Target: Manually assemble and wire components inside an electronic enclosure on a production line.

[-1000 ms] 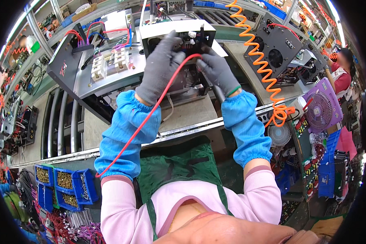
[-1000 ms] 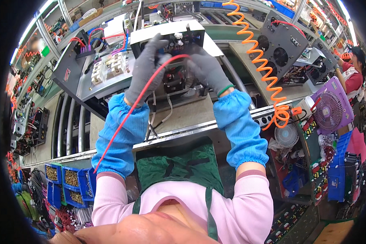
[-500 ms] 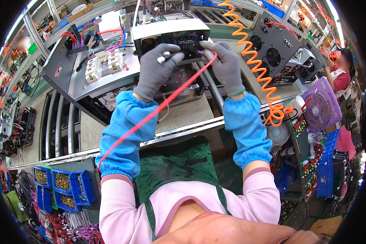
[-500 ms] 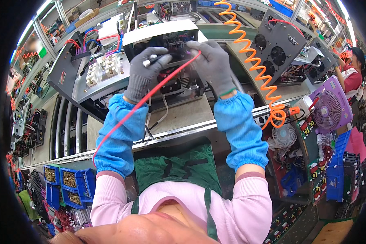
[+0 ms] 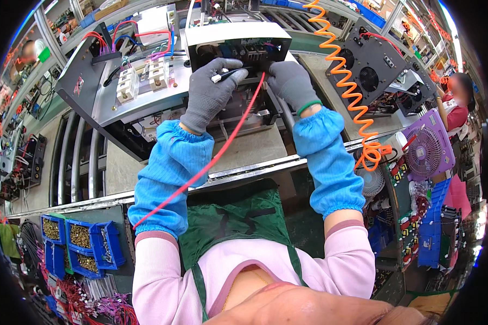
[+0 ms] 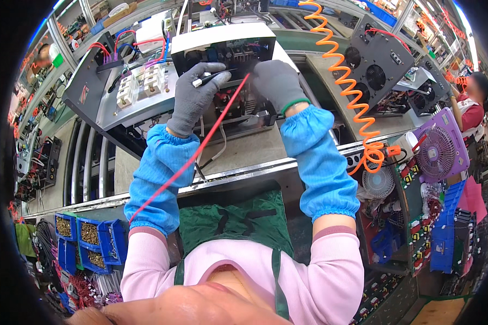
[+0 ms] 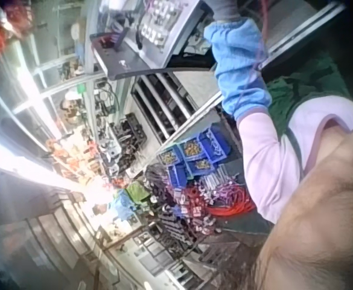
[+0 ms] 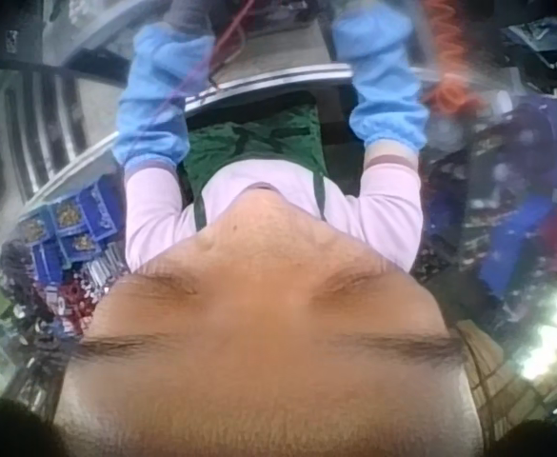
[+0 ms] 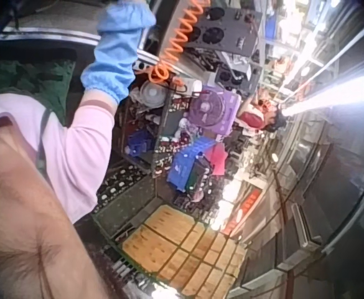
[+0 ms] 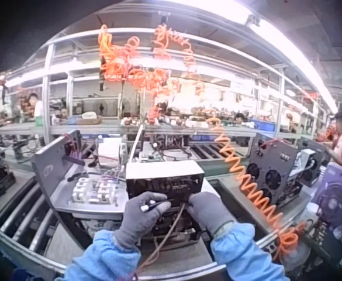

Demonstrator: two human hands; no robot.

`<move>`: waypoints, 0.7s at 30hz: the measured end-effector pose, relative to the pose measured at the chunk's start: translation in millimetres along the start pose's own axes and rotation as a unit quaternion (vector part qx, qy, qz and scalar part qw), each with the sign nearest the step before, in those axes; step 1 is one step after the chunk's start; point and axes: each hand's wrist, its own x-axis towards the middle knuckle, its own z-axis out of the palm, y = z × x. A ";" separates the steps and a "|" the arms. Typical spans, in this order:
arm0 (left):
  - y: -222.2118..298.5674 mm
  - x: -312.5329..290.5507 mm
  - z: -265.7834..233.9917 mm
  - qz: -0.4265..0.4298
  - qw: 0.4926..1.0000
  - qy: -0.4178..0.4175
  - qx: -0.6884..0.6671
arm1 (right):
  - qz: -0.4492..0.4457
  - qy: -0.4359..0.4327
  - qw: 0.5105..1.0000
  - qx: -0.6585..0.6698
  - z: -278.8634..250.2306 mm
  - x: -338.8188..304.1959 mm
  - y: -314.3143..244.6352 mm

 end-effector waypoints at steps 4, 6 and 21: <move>8.1 -12.3 8.5 0.078 0.993 0.090 0.019 | 0.020 -0.152 0.988 0.030 -5.0 13.3 7.4; 1.9 -29.8 17.0 0.125 0.979 0.163 0.019 | 0.010 -0.138 0.990 0.018 -5.8 12.8 8.4; -81.6 -5.0 128.6 -0.413 0.677 0.094 -0.602 | -0.058 0.087 0.994 0.021 -8.9 -15.6 -12.1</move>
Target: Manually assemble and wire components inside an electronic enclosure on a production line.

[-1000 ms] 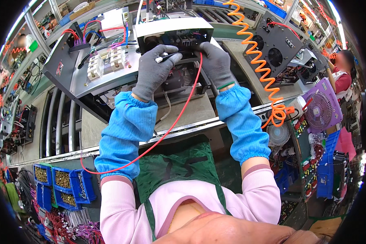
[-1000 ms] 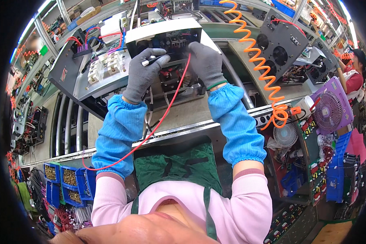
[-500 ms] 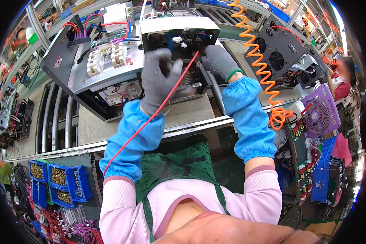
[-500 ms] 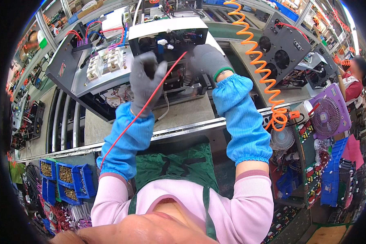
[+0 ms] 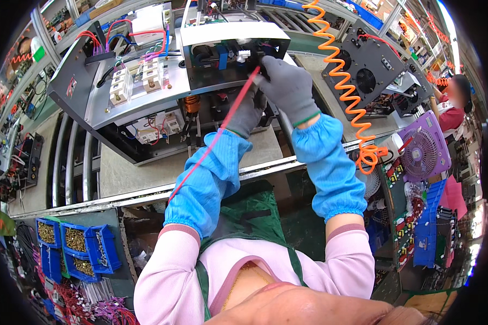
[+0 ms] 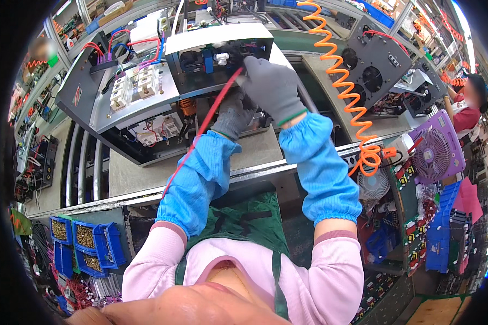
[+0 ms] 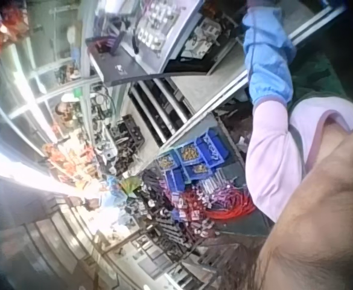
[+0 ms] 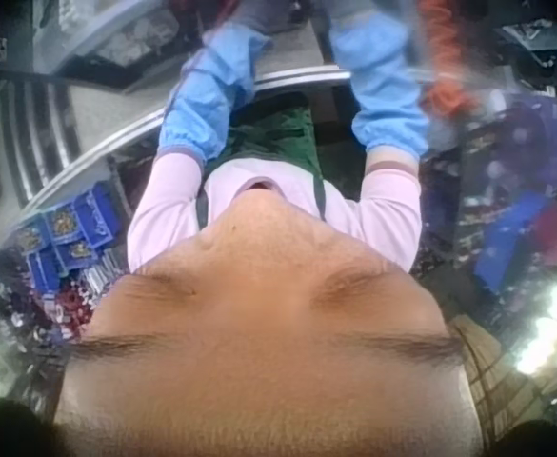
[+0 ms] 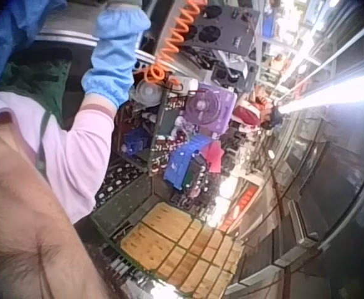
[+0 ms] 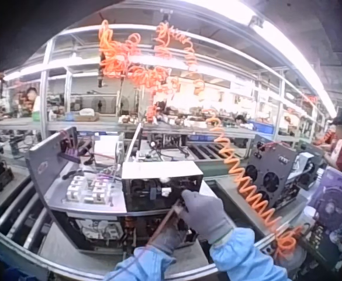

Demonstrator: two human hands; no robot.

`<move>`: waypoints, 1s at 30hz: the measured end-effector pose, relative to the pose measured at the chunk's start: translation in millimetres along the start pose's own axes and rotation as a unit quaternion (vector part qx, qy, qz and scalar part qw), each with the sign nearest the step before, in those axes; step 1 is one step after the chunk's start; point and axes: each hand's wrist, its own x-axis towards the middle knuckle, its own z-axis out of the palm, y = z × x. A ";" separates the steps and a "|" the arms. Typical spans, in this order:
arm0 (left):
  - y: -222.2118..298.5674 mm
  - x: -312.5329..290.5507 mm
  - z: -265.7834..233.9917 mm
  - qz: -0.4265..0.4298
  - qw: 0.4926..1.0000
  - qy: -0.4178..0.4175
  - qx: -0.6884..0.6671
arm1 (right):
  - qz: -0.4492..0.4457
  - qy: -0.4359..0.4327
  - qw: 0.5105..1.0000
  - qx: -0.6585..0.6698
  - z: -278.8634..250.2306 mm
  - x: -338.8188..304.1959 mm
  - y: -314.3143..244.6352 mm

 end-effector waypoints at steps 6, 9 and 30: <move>-2.8 -13.7 -11.4 0.198 0.942 -0.096 0.254 | -0.083 0.148 0.984 0.059 6.3 3.8 0.4; 7.6 -31.5 -14.2 0.090 0.961 -0.032 0.258 | -0.071 0.259 0.944 0.189 9.2 -2.0 1.9; 163.1 -200.7 -36.0 0.229 0.879 -0.388 -0.155 | 0.081 -0.091 0.985 0.122 184.0 -44.3 55.2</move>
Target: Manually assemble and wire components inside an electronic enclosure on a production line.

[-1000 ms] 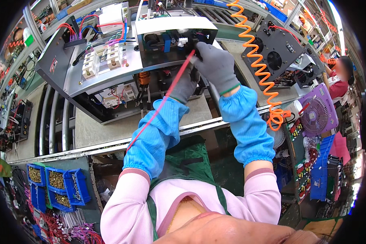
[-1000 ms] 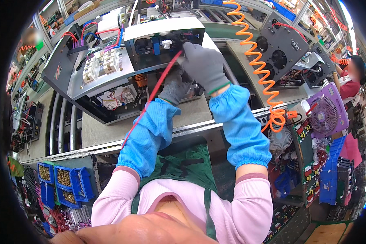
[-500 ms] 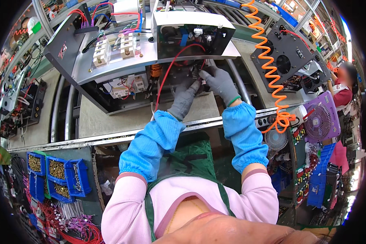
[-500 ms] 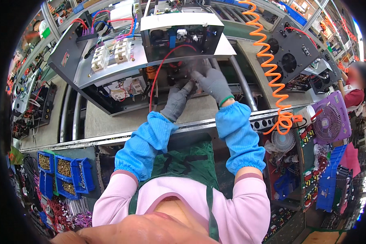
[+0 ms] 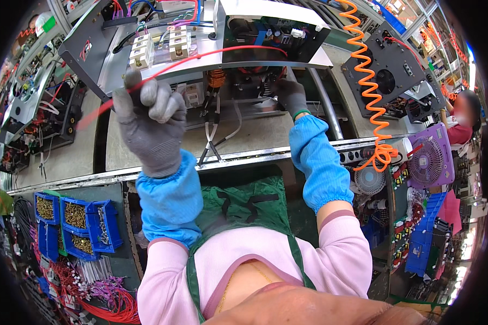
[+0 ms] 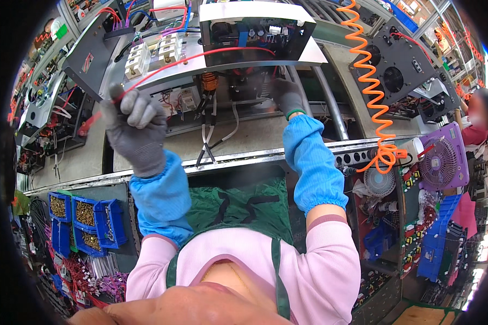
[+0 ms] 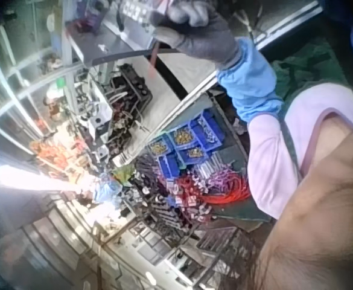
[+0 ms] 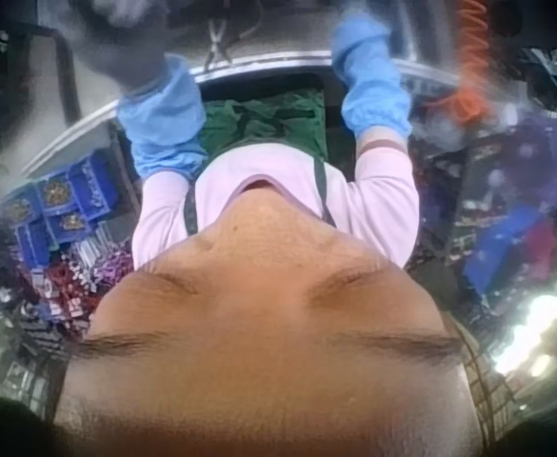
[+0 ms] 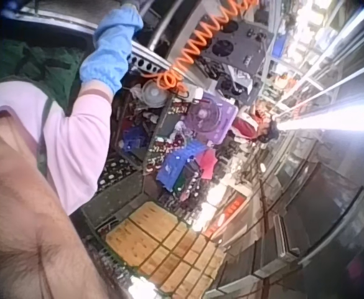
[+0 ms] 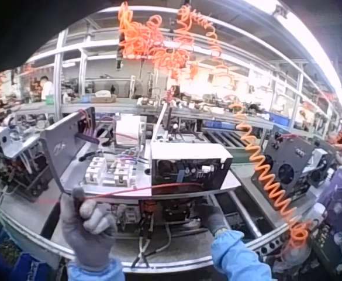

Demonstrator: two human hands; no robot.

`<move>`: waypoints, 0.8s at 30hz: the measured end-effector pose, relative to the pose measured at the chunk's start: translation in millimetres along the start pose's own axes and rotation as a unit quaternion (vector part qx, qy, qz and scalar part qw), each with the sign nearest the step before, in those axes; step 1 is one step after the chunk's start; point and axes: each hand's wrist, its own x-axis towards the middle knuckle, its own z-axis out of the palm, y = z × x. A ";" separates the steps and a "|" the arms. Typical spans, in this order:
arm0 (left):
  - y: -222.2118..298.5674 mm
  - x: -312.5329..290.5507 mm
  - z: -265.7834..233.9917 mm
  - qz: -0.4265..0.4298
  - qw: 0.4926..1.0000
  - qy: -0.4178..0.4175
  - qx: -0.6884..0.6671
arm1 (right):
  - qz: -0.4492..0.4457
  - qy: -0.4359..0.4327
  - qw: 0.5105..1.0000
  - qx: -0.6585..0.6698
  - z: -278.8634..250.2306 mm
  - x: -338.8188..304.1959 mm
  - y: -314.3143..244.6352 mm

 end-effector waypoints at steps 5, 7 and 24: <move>-8.0 9.3 24.8 0.008 0.924 -0.005 0.382 | 0.054 0.090 0.937 0.334 1.3 9.4 -7.2; -10.9 6.5 26.8 -0.024 0.901 0.036 0.431 | -0.012 0.199 0.967 0.158 -17.9 4.9 -24.4; 1.4 0.6 50.4 0.003 0.848 -0.025 0.529 | -0.033 0.127 0.974 -0.186 14.3 -2.2 40.5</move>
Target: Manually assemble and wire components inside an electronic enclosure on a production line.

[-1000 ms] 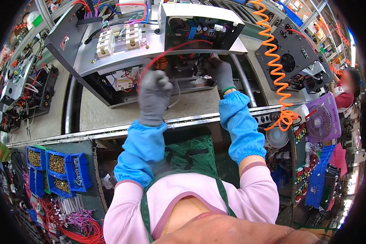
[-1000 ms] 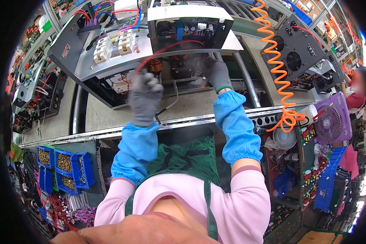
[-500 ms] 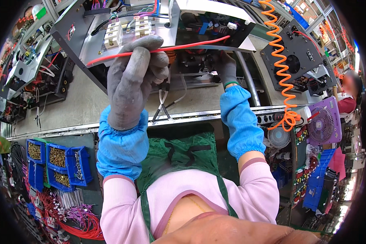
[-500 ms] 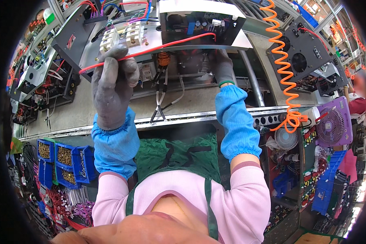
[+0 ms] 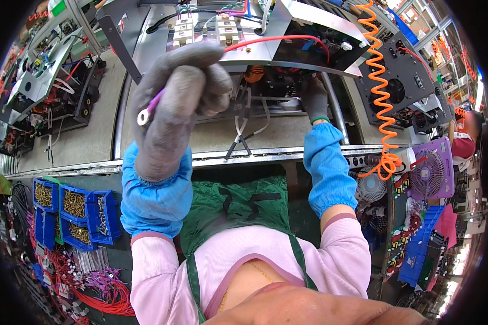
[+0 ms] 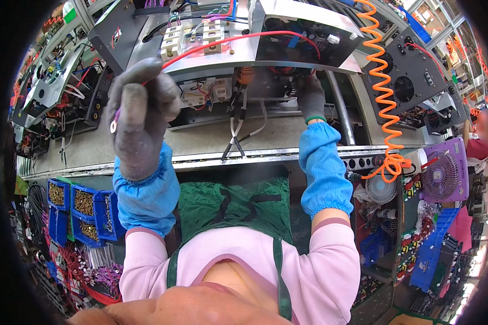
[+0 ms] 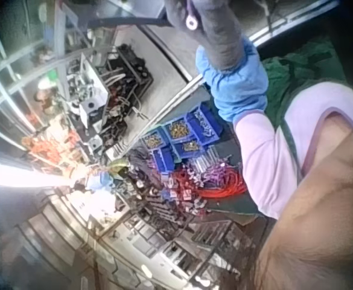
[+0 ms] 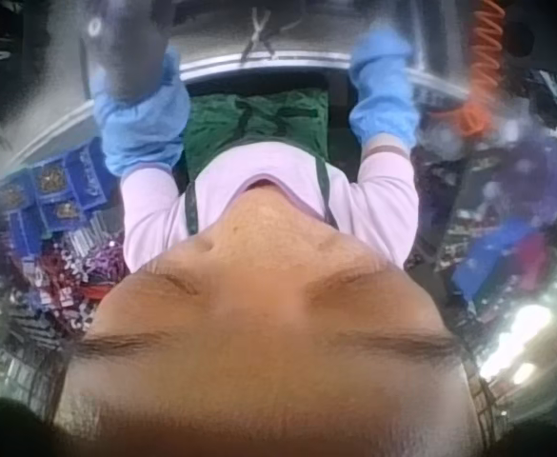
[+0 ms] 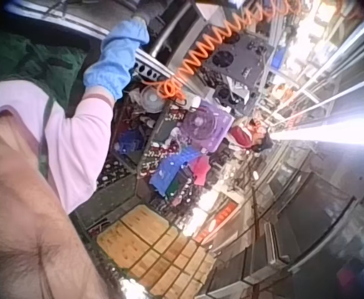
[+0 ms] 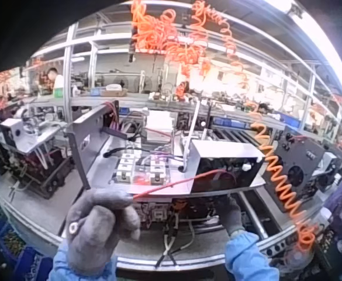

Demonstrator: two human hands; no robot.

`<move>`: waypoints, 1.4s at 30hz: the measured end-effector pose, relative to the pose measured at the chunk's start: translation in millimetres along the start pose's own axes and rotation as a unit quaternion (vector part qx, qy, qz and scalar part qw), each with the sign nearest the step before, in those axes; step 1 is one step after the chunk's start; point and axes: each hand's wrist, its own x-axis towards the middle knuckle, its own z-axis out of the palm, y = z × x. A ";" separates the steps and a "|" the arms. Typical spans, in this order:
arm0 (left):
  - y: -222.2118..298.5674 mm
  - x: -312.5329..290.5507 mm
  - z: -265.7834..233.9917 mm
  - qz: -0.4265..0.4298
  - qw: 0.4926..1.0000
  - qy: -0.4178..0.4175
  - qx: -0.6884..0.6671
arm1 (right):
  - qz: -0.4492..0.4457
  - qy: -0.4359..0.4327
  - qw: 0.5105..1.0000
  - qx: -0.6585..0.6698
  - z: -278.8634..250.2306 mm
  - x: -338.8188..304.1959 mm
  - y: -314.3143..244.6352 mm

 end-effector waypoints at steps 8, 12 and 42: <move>-44.8 -8.8 2.5 -0.066 0.980 -0.121 0.142 | -0.053 0.061 0.996 0.034 -26.1 6.8 -0.1; -76.5 -18.1 -30.2 -0.131 0.891 -0.176 0.398 | 0.136 -0.246 0.930 0.237 9.7 -14.4 41.1; -127.4 -71.4 -66.5 -0.023 0.816 0.177 0.549 | -0.066 -0.138 0.979 0.137 3.9 -24.3 64.7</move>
